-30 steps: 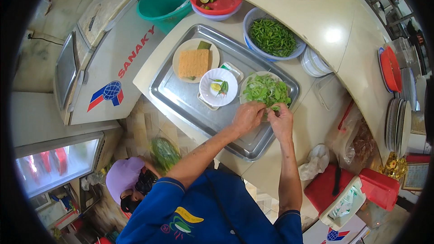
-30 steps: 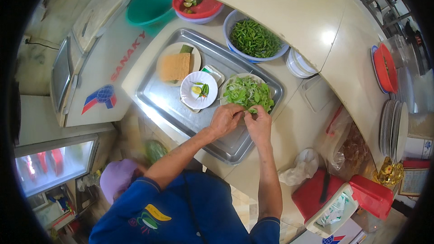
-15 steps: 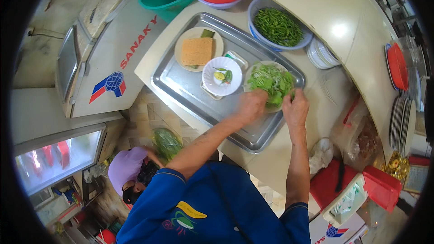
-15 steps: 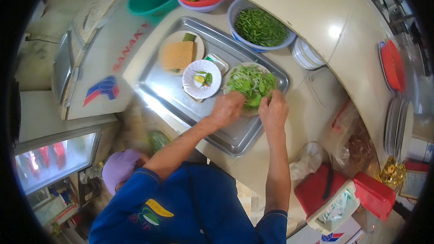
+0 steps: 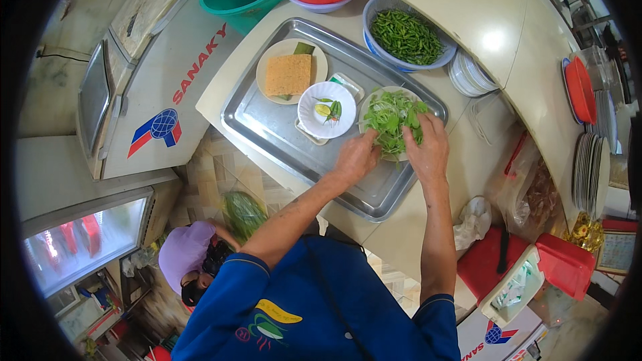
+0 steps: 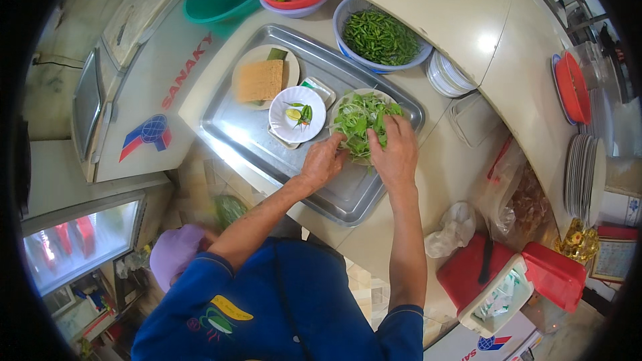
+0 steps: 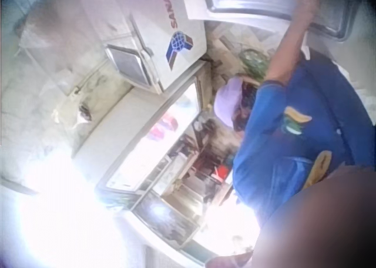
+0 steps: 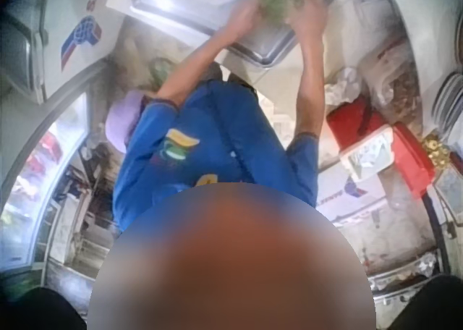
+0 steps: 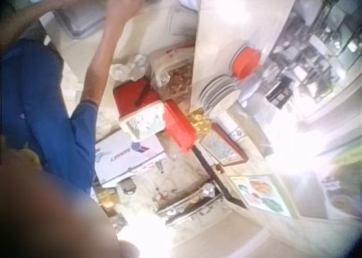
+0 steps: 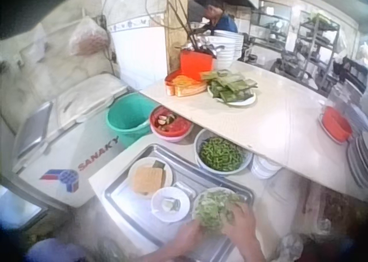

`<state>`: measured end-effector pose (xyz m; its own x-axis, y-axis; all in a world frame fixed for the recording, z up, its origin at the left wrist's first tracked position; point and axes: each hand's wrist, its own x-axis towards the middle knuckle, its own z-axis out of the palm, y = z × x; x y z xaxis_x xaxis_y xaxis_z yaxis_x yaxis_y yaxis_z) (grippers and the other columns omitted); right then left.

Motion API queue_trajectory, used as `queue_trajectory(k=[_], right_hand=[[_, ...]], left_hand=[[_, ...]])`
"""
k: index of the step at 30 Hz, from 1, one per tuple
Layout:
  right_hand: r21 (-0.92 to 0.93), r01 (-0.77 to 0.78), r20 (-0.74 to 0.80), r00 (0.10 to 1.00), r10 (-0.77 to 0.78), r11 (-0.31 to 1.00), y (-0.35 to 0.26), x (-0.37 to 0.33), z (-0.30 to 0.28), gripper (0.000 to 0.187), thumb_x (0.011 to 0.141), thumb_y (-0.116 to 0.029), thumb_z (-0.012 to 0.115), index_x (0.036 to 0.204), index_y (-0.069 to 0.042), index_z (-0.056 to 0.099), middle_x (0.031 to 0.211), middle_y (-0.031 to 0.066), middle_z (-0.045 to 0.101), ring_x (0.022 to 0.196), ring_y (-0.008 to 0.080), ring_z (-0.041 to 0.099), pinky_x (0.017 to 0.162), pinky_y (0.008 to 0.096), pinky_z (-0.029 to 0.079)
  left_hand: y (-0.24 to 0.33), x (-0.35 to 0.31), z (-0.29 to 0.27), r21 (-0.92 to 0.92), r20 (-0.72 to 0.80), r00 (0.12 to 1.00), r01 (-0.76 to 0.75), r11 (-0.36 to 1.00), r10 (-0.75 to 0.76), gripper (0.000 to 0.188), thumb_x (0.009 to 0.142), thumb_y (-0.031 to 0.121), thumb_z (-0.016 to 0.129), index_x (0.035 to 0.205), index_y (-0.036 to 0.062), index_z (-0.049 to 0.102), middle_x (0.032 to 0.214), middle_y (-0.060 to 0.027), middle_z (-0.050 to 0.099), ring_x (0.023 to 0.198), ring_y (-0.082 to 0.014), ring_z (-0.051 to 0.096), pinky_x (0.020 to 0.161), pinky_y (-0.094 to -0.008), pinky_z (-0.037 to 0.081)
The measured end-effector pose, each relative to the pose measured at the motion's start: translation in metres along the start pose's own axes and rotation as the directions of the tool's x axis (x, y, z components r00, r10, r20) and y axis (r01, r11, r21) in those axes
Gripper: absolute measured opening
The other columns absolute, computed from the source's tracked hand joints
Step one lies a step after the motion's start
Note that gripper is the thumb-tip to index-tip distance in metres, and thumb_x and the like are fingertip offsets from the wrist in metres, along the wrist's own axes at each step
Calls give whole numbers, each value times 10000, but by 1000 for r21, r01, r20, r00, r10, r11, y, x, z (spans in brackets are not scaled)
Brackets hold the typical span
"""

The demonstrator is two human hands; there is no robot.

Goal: The person assembles a food tray by placing a small packet, a plate with lime wedges, a flatbread, and a bowl of shredded greens onto a metal tray. They then add a bowl of mixed ingredients and carry the tray through the restaurant.

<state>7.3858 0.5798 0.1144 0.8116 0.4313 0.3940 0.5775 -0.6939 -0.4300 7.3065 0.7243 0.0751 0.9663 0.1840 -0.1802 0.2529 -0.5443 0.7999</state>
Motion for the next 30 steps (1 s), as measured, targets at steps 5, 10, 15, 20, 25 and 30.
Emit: queue_trajectory(k=[5,10,15,20,25,30], right_hand=[[101,-291,34,957,289,951,-14,-35,-9,249,742,-121,657,952,-1,597,921,149,587,767,314,597,664,382,485],[197,-243,297,938,179,950,-37,-67,25,193,770,-133,629,911,-5,600,903,134,611,713,295,617,620,381,493],[156,-273,300,929,218,949,-31,-66,42,174,782,-148,608,904,-25,609,933,147,615,742,315,618,636,395,492],[165,-326,265,924,277,931,-39,-80,16,176,789,-131,611,905,1,605,812,165,607,647,307,601,585,377,476],[200,-465,181,882,435,862,-52,-115,-9,194,787,-154,623,890,10,609,771,160,606,609,277,605,565,350,479],[193,-537,114,844,524,821,-58,-147,-28,169,782,-137,621,882,-2,611,787,159,604,598,269,608,555,344,493]], left_hand=[[-16,-8,-10,-96,-35,999,-25,995,22,260,777,108,597,1001,-13,539,755,-217,619,711,-370,616,633,-421,474],[-26,-7,-15,-106,-24,998,-54,993,52,247,780,126,598,968,-28,559,769,-217,623,714,-361,617,644,-414,475],[-36,-16,-17,-121,14,997,-69,990,71,237,775,134,601,948,-25,576,794,-207,629,719,-366,612,663,-401,483],[-69,-43,-46,-145,-92,992,75,987,-89,315,793,176,614,1045,-4,555,861,-131,627,657,-219,610,598,-343,479],[-104,-56,-78,-385,-286,900,206,900,-328,608,757,181,654,1227,-94,382,1103,-191,516,778,-209,584,678,-312,484],[-114,-40,-79,-455,-172,934,206,866,-313,678,766,190,653,1278,-111,325,1116,-209,500,800,-199,571,693,-307,484]])
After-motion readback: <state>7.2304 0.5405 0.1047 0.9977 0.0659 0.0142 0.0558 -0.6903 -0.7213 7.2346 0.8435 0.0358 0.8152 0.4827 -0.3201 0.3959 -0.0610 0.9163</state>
